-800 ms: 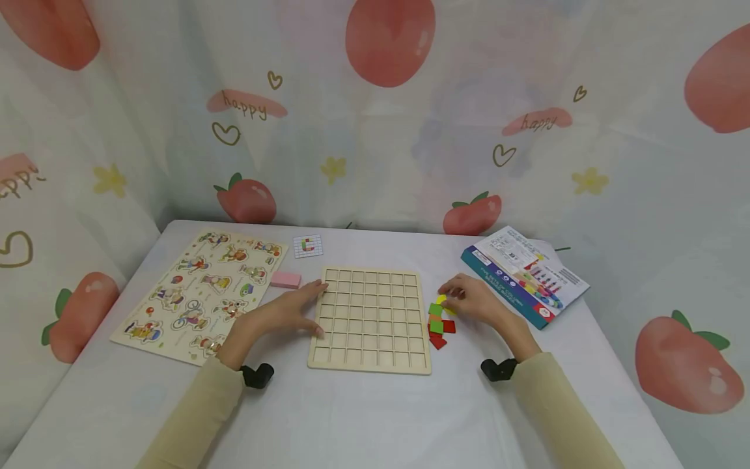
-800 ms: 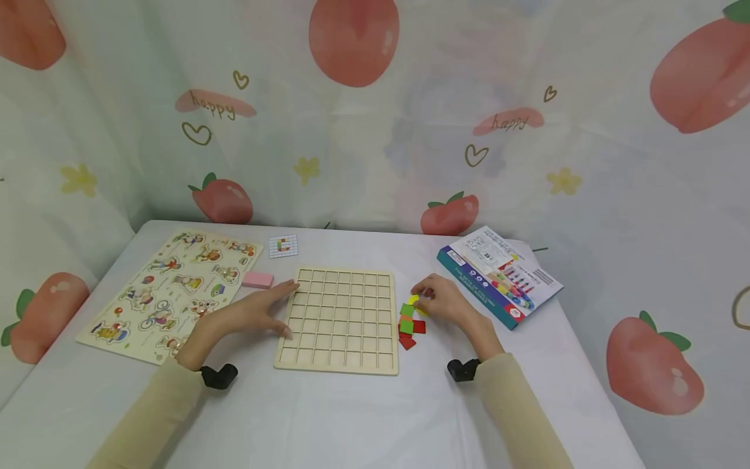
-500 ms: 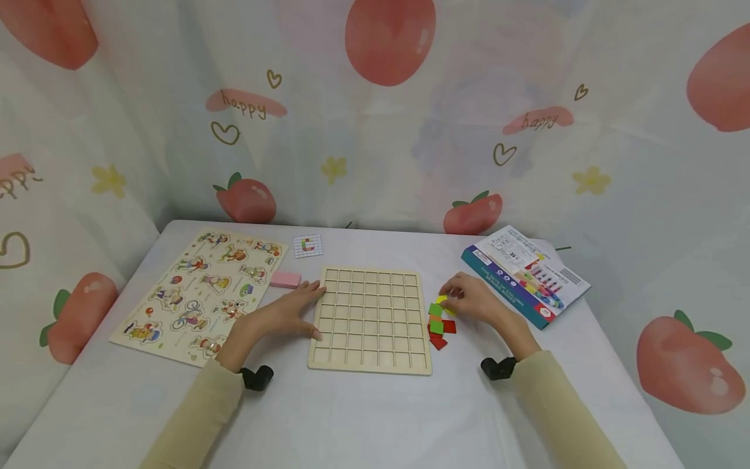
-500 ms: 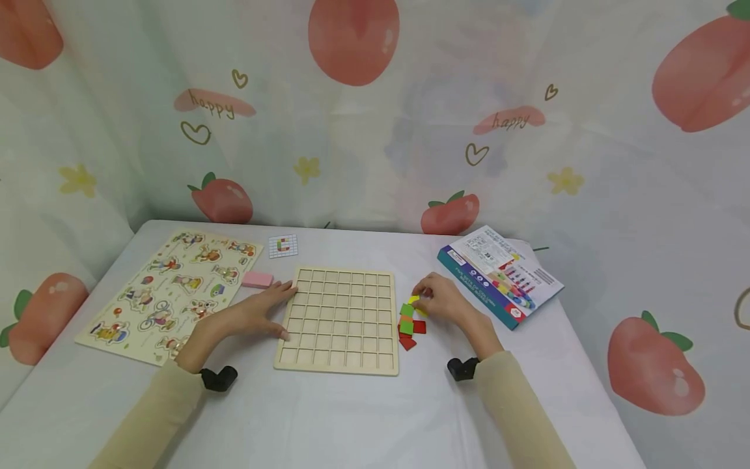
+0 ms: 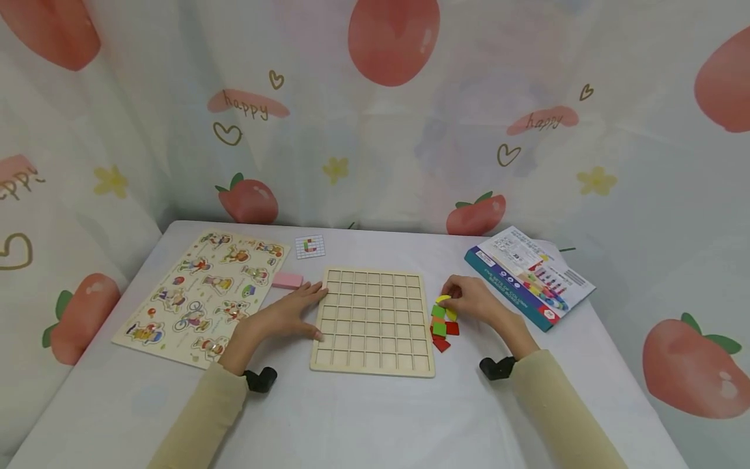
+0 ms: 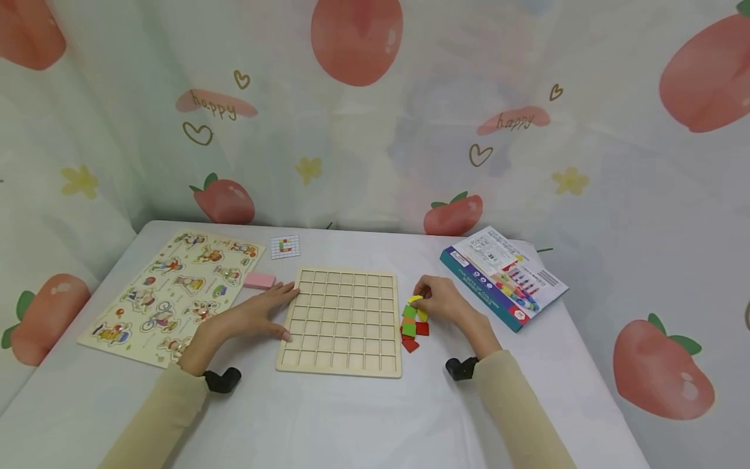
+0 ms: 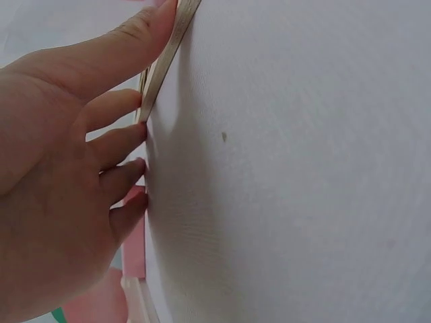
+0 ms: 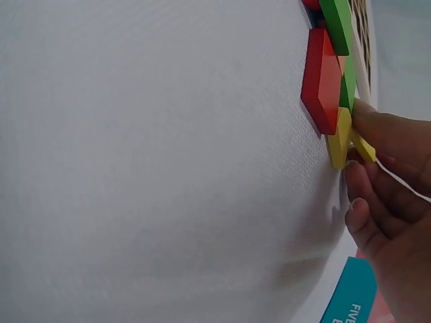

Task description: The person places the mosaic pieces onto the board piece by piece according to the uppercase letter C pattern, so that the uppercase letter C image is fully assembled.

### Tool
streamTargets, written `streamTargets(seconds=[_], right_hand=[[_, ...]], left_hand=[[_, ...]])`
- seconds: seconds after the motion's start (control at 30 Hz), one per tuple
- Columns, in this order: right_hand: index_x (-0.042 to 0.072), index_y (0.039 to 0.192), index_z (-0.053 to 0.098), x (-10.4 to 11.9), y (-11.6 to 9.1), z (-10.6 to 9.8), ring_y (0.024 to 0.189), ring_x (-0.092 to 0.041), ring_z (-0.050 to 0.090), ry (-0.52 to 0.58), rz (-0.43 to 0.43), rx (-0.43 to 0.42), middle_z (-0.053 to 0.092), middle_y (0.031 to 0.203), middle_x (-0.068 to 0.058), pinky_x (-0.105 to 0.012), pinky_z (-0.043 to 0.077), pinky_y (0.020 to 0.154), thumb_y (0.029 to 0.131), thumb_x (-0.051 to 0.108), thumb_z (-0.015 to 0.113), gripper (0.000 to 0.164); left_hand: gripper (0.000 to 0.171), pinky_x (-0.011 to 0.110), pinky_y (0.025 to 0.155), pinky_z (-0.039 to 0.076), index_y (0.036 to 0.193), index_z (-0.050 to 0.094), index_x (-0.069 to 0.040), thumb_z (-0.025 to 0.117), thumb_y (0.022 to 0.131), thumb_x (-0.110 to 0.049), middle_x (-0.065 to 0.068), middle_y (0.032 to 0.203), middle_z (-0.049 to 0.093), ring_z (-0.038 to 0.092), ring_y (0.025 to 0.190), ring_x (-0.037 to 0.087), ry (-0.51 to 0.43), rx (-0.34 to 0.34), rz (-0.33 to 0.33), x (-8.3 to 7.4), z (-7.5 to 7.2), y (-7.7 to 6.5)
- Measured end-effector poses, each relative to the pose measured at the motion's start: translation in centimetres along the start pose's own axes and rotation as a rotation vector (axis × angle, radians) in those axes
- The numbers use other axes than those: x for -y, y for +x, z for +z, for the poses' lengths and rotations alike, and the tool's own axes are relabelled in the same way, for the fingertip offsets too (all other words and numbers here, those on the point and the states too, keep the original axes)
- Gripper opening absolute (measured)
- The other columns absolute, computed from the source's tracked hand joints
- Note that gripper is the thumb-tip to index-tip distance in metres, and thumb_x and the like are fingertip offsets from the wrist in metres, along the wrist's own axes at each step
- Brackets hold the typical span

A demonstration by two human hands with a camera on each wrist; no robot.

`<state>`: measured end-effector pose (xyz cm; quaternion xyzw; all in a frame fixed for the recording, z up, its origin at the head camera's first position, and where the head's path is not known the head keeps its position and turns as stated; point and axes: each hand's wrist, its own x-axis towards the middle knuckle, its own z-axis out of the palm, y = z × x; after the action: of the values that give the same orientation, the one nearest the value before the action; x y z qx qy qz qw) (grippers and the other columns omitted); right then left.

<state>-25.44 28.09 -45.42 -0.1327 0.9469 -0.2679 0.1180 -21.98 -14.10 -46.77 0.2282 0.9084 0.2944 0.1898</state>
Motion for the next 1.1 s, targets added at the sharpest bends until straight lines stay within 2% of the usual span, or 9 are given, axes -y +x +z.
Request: streamTargets(seconds=[0.37, 0.63, 0.87, 1.1], right_hand=[[0.005, 0.107, 0.072, 0.0, -0.5, -0.1, 0.090, -0.022, 0.060, 0.047, 0.001, -0.036, 0.069, 0.095, -0.007, -0.034, 0.055, 0.083, 0.095, 0.016, 0.073, 0.016], [0.006, 0.118, 0.072, 0.1, -0.7, -0.2, 0.097, -0.026, 0.061, 0.090, 0.019, -0.063, 0.071, 0.105, -0.011, -0.037, 0.056, 0.089, 0.096, 0.013, 0.071, 0.023], [0.006, 0.122, 0.075, 1.2, -0.3, 0.0, 0.104, -0.028, 0.063, 0.139, 0.038, -0.060, 0.073, 0.115, -0.014, -0.038, 0.057, 0.091, 0.097, 0.016, 0.070, 0.028], [0.009, 0.115, 0.078, 2.1, 0.3, 0.3, 0.099, -0.027, 0.063, 0.154, 0.013, -0.085, 0.075, 0.108, -0.009, -0.035, 0.057, 0.086, 0.094, 0.018, 0.073, 0.023]], left_hand=[[0.100, 0.059, 0.128, 0.014, 0.161, 0.033, -0.007, 0.087, 0.082, -0.034, 0.017, 0.171, 0.018, 0.007, 0.160, 0.041, -0.017, 0.001, -0.008, -0.1, 0.3, -0.1], [0.100, 0.058, 0.128, 0.015, 0.161, 0.033, -0.007, 0.087, 0.081, -0.035, 0.016, 0.171, 0.019, 0.009, 0.160, 0.039, -0.003, -0.015, -0.023, -0.2, 0.2, -0.2], [0.097, 0.058, 0.127, 0.019, 0.160, 0.037, -0.007, 0.088, 0.081, -0.034, 0.016, 0.170, 0.023, 0.012, 0.159, 0.040, 0.053, -0.004, -0.056, -0.7, -0.1, 0.1], [0.097, 0.059, 0.127, 0.019, 0.159, 0.038, -0.009, 0.089, 0.080, -0.030, 0.014, 0.170, 0.025, 0.012, 0.159, 0.038, 0.046, 0.011, -0.098, -1.0, -0.4, 0.4]])
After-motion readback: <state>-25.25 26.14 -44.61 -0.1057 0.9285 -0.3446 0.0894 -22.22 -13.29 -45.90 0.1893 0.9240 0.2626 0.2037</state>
